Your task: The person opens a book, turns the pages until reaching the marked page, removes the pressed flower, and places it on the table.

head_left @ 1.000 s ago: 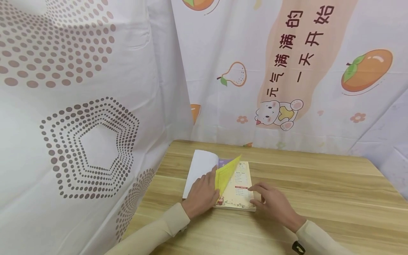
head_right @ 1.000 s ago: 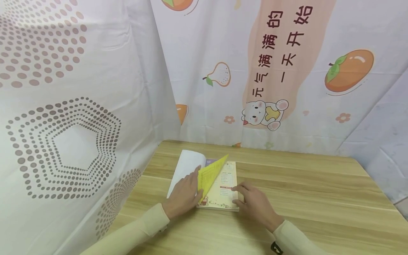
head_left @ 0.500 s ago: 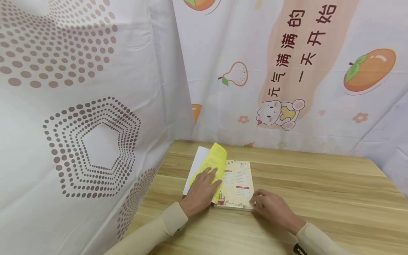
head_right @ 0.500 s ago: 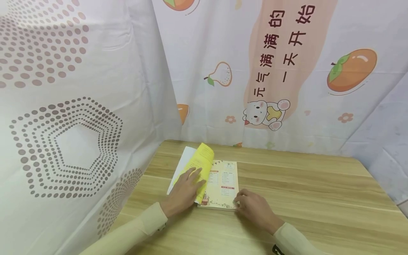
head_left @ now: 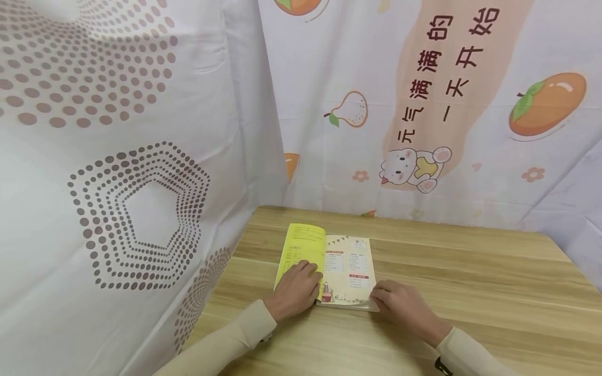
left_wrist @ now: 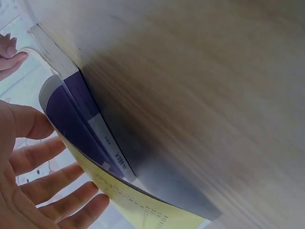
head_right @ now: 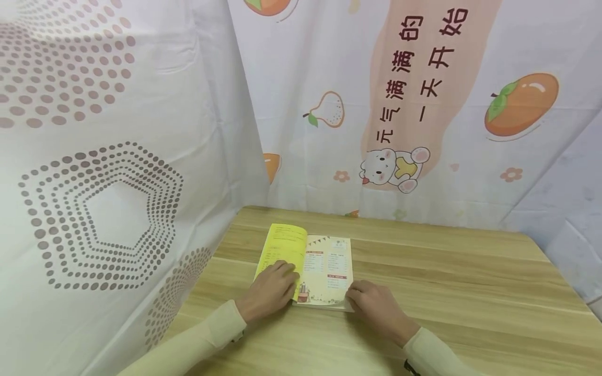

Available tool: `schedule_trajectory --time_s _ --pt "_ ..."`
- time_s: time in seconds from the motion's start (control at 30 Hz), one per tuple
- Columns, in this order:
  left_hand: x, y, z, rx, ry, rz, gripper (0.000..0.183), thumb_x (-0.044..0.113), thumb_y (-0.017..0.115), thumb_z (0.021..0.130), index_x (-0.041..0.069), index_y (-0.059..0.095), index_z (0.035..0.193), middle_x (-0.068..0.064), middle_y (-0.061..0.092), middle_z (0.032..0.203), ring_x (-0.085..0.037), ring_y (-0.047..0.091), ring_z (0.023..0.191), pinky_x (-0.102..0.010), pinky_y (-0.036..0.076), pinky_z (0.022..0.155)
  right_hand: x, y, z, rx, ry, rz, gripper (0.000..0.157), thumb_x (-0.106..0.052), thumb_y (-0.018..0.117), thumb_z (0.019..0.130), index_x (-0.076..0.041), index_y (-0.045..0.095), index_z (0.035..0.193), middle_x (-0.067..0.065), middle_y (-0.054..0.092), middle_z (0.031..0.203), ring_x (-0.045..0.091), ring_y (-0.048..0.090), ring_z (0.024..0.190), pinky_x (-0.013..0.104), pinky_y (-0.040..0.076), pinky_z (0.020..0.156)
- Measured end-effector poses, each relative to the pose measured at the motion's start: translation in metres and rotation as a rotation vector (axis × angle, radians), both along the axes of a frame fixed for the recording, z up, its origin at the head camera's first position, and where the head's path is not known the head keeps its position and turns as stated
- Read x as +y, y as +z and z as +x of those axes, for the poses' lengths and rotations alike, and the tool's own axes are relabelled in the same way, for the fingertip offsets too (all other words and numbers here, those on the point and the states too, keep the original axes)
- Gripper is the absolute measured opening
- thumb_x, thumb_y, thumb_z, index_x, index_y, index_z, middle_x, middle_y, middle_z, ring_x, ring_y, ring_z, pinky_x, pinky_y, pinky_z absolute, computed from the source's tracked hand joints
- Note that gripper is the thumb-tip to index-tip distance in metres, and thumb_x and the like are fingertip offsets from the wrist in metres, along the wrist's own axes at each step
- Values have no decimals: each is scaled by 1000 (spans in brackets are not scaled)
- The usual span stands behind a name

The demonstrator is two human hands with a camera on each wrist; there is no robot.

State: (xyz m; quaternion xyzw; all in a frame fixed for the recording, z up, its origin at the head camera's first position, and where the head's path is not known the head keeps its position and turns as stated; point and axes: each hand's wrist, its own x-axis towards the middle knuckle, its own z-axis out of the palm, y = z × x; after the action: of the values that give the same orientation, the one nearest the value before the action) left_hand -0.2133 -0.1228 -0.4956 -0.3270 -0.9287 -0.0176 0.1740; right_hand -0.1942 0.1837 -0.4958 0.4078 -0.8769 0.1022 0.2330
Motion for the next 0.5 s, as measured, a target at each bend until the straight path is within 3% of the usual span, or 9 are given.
schedule_trajectory --time_s 0.27,0.5 --pt "4 0 1 16 -8 -9 21 24 63 98 11 77 108 -7 68 117 -24 60 109 -36 54 88 1 3 -1 -29 10 -80 21 -2 87 71 -18 77 81 -11 69 85 5 63 77 25 55 61" --pt "11 -1 3 48 -2 -1 42 52 65 95 12 75 102 -6 65 110 -25 58 106 -39 53 84 -1 11 -1 -122 -37 -133 22 -7 90 74 -24 77 80 -16 70 83 1 62 75 25 54 62"
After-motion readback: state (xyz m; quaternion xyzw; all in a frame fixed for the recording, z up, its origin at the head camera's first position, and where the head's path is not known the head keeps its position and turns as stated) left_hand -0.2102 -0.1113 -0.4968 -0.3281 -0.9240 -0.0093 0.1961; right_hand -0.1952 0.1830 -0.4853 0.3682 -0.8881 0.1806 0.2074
